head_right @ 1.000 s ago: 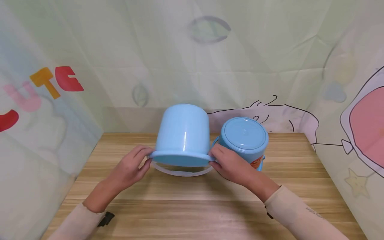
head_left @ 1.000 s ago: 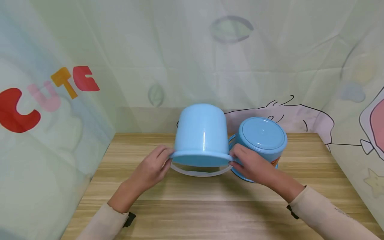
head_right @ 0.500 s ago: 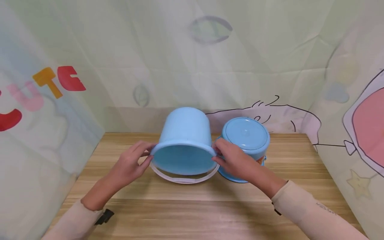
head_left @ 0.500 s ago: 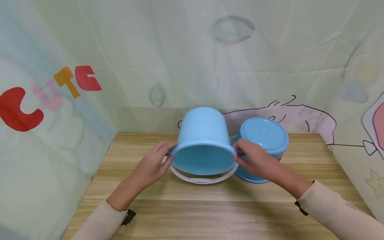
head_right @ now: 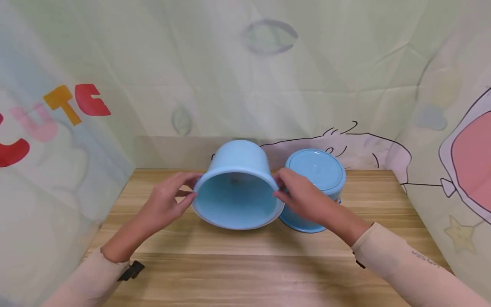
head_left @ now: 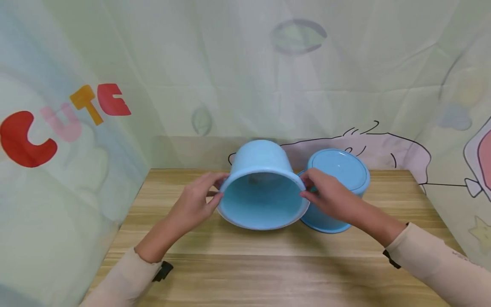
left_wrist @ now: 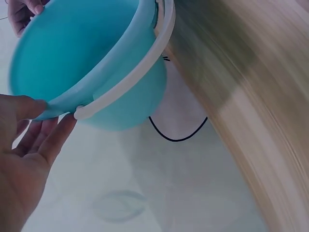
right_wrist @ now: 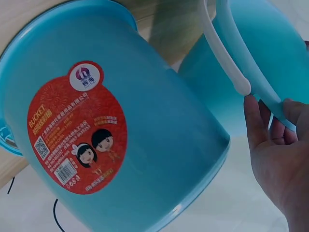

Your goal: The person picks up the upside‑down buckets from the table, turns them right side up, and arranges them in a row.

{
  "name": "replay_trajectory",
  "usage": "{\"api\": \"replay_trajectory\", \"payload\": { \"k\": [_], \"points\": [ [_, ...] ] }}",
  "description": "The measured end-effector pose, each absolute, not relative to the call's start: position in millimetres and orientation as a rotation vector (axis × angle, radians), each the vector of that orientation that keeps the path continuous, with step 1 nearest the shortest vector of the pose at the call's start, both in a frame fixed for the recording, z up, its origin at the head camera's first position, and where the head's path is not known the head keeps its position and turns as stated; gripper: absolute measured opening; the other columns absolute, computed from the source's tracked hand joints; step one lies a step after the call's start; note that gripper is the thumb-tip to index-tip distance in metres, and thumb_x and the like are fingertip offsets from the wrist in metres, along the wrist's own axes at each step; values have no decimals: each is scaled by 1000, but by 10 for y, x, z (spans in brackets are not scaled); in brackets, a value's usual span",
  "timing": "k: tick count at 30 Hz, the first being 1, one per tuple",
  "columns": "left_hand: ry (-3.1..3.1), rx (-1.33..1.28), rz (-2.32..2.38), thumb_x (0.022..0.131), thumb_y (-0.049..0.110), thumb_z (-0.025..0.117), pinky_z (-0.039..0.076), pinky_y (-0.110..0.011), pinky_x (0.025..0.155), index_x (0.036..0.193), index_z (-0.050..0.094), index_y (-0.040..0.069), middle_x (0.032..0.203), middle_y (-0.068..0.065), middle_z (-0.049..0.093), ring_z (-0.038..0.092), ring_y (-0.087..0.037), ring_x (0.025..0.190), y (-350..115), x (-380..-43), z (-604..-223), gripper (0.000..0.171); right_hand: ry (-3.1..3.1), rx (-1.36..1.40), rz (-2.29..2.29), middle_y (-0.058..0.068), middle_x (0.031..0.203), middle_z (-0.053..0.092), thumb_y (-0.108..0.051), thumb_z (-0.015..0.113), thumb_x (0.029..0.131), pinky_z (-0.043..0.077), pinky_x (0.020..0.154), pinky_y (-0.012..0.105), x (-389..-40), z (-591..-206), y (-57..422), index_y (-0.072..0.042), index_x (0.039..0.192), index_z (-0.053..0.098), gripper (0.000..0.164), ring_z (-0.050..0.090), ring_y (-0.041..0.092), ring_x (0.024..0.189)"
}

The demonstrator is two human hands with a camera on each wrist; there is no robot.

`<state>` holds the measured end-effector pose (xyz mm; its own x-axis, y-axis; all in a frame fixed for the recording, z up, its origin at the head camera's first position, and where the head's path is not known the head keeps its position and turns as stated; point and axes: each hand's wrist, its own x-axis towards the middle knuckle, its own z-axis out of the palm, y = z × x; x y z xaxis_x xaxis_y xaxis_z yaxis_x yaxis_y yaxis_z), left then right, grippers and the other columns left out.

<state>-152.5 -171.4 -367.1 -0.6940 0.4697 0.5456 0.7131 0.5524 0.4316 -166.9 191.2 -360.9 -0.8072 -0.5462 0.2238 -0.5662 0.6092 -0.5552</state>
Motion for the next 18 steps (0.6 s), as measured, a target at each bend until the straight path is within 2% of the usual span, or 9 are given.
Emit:
{"api": "replay_trajectory", "payload": {
  "k": [8, 18],
  "points": [
    [-2515, -859, -992, 86, -9, 76, 63, -28, 71, 135, 63, 2, 112, -11, 68, 69, -22, 98, -1673, -1534, -3567, 52, -2839, 857, 1073, 13, 121, 68, -4, 71, 96, 63, 82, 39, -1699, -3536, 1895, -6, 124, 55, 32, 72, 25, 106],
    [-2549, -731, -1039, 88, -8, 70, 63, -30, 68, 135, 63, 1, 109, -12, 67, 69, -23, 94, -1604, -1565, -3488, 48, -2818, 808, 1115, 11, 117, 66, -5, 68, 98, 63, 80, 37, -1715, -3500, 1848, -5, 129, 55, 34, 72, 24, 102]
  ]
}}
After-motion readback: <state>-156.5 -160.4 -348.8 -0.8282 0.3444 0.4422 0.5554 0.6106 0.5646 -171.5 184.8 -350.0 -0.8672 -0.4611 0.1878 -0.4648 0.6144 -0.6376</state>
